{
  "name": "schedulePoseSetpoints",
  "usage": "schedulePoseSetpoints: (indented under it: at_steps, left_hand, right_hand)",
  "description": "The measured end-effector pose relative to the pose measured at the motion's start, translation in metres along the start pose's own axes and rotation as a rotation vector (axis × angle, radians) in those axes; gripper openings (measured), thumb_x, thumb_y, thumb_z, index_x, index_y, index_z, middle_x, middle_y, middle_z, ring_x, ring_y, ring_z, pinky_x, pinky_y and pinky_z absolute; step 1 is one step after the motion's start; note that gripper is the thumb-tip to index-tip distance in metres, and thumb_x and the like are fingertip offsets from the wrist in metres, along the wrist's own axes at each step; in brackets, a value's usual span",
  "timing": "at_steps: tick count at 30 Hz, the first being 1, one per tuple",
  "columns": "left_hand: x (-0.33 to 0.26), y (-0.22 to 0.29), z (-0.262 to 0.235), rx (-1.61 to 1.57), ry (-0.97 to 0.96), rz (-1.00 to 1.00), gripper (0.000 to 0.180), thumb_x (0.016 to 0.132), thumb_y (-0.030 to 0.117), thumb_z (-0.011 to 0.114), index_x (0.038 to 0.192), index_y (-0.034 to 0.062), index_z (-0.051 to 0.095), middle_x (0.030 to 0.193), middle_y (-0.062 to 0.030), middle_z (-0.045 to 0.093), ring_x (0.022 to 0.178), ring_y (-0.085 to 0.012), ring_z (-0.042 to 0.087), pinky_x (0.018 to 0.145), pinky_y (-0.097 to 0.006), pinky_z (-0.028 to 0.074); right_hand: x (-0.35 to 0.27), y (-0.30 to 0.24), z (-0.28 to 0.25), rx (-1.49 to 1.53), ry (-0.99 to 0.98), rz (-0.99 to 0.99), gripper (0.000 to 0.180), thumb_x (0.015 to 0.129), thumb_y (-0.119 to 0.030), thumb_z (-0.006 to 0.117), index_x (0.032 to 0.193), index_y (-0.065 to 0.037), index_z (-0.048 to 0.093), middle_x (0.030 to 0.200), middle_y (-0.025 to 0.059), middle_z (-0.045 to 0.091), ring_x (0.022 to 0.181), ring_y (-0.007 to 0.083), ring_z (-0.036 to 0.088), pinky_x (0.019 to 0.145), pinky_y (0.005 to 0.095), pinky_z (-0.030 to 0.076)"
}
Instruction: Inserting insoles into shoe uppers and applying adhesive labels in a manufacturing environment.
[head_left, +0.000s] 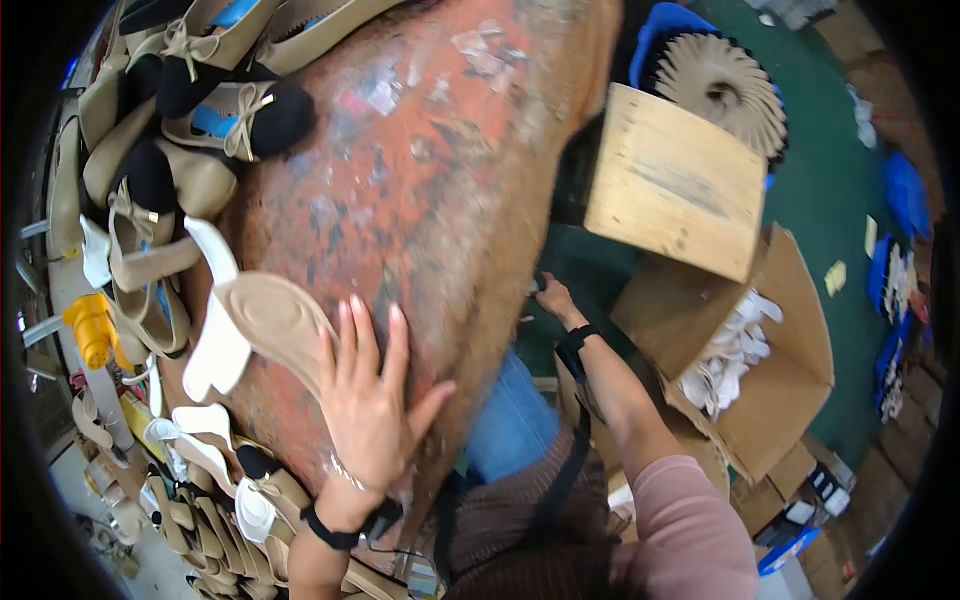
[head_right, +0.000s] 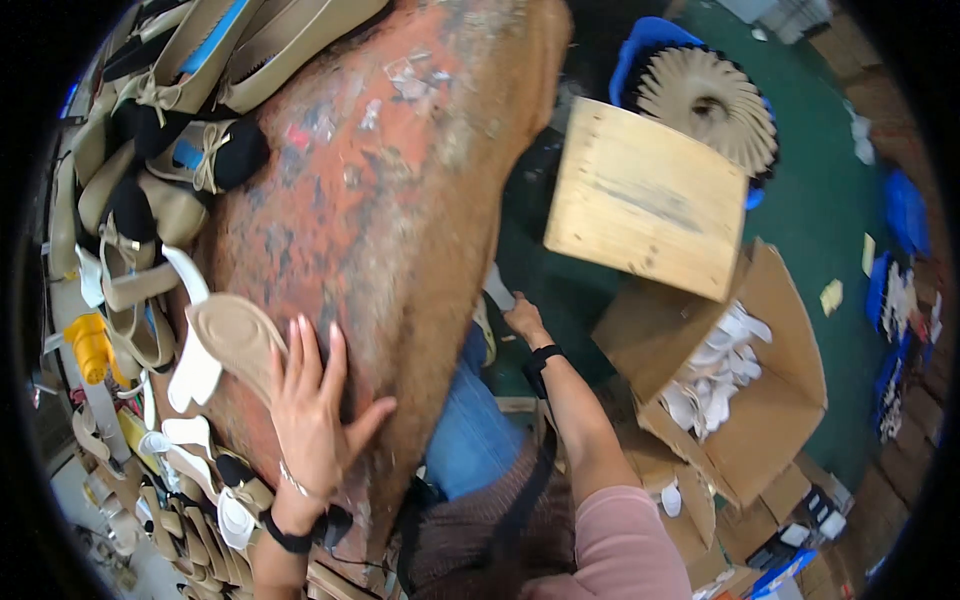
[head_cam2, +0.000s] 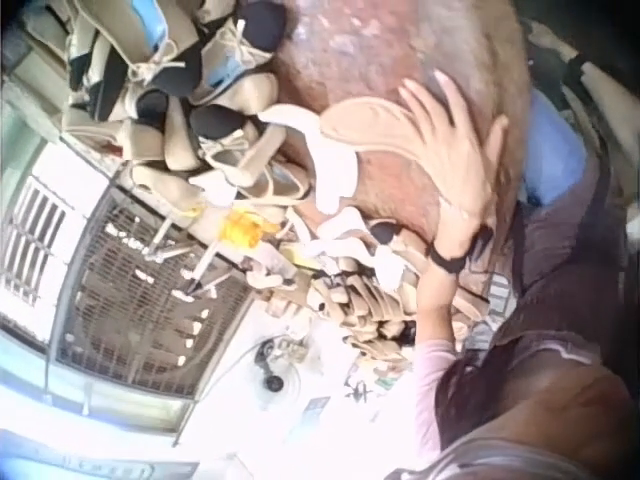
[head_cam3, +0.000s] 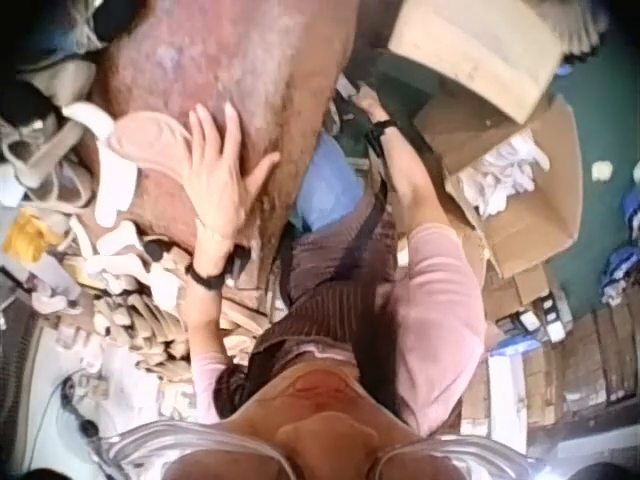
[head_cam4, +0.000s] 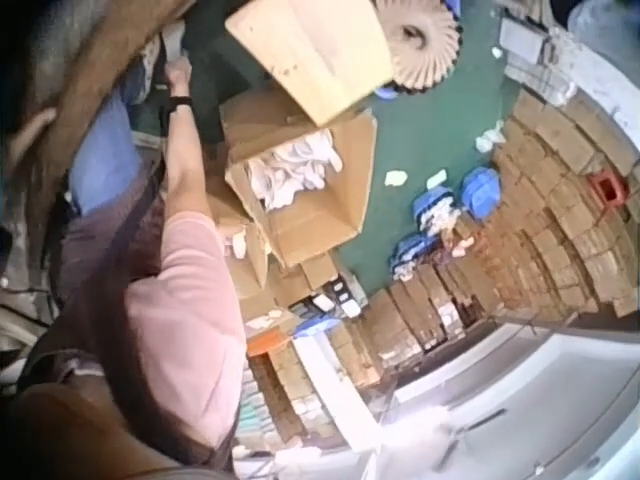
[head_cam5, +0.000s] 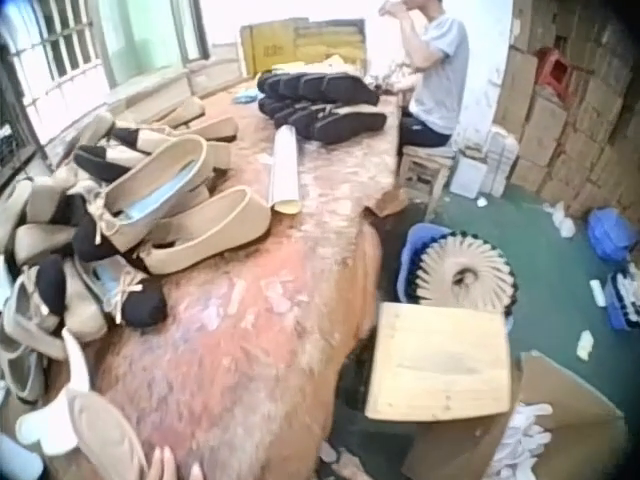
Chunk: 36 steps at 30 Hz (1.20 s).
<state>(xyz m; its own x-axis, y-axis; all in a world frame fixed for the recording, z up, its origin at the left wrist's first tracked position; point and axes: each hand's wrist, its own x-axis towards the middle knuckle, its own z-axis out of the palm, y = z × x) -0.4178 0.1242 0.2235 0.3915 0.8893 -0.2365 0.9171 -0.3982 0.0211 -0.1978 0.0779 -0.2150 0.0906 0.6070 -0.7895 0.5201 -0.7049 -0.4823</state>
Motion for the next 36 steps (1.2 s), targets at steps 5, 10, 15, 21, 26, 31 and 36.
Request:
schedulePoseSetpoints:
  at_steps: [5, 10, 15, 21, 26, 31, 36]
  left_hand:
    - [0.01, -0.002, 0.006, -0.114, -0.136, -0.001, 0.095, 0.07, 0.045, 0.083, 0.142, -0.0065, 0.047, 0.143, -0.043, 0.039, 0.139, -0.0554, 0.036, 0.114, -0.067, 0.024]
    - [0.015, 0.001, 0.0, -0.205, -0.055, -0.042, 0.063, 0.079, 0.032, 0.079, 0.127, -0.0029, 0.06, 0.129, -0.0411, 0.052, 0.122, -0.0546, 0.054, 0.104, -0.057, 0.044]
    - [0.017, 0.001, 0.009, -0.141, -0.033, -0.031, 0.052, 0.084, 0.024, 0.07, 0.128, -0.0014, 0.061, 0.129, -0.0376, 0.055, 0.121, -0.0515, 0.057, 0.104, -0.054, 0.046]
    - [0.011, 0.0, 0.011, -0.11, 0.04, -0.029, 0.042, 0.093, 0.015, 0.05, 0.131, 0.0006, 0.06, 0.131, -0.0341, 0.057, 0.123, -0.0486, 0.058, 0.106, -0.052, 0.046]
    - [0.01, 0.001, 0.013, -0.159, 0.031, -0.013, 0.045, 0.093, 0.015, 0.049, 0.133, -0.0026, 0.058, 0.136, -0.0366, 0.052, 0.127, -0.0498, 0.054, 0.108, -0.053, 0.044]
    - [0.013, 0.003, 0.001, -0.203, -0.021, 0.005, 0.052, 0.089, 0.018, 0.05, 0.135, -0.0069, 0.054, 0.14, -0.0385, 0.047, 0.131, -0.052, 0.049, 0.111, -0.055, 0.04]
    - [0.016, -0.001, -0.003, -0.285, 0.07, -0.056, 0.054, 0.087, 0.016, 0.053, 0.134, -0.0089, 0.052, 0.137, -0.0364, 0.049, 0.128, -0.0493, 0.05, 0.109, -0.053, 0.041]
  right_hand:
    - [0.088, -0.078, 0.1, 0.243, -0.137, -0.165, 0.063, 0.086, -0.017, 0.069, 0.143, -0.004, 0.046, 0.125, 0.0258, 0.064, 0.12, 0.0361, 0.062, 0.103, 0.0411, 0.049]
    - [0.101, -0.231, 0.23, 0.378, -0.269, -0.387, 0.062, 0.087, -0.018, 0.069, 0.142, -0.004, 0.046, 0.125, 0.0249, 0.064, 0.119, 0.0349, 0.062, 0.102, 0.0405, 0.049]
    - [0.1, -0.296, 0.299, 0.46, -0.306, -0.535, 0.06, 0.087, -0.018, 0.069, 0.141, -0.003, 0.047, 0.124, 0.024, 0.064, 0.118, 0.0337, 0.062, 0.101, 0.0399, 0.049]
    - [0.069, -0.291, 0.329, 0.538, -0.247, -0.557, 0.058, 0.088, -0.018, 0.069, 0.14, -0.002, 0.048, 0.124, 0.023, 0.064, 0.117, 0.0322, 0.062, 0.1, 0.0392, 0.049]
    - [0.056, -0.253, 0.303, 0.566, -0.147, -0.544, 0.057, 0.088, -0.018, 0.069, 0.139, -0.001, 0.048, 0.124, 0.0221, 0.064, 0.115, 0.031, 0.062, 0.099, 0.0386, 0.049]
    - [0.035, -0.199, 0.249, 0.575, -0.012, -0.499, 0.056, 0.089, -0.018, 0.07, 0.138, -0.001, 0.049, 0.124, 0.0213, 0.064, 0.114, 0.0298, 0.062, 0.098, 0.038, 0.049]
    - [0.024, -0.159, 0.146, 0.521, 0.171, -0.535, 0.054, 0.09, -0.018, 0.07, 0.137, 0.0, 0.05, 0.123, 0.0204, 0.063, 0.113, 0.0286, 0.062, 0.097, 0.0374, 0.049]
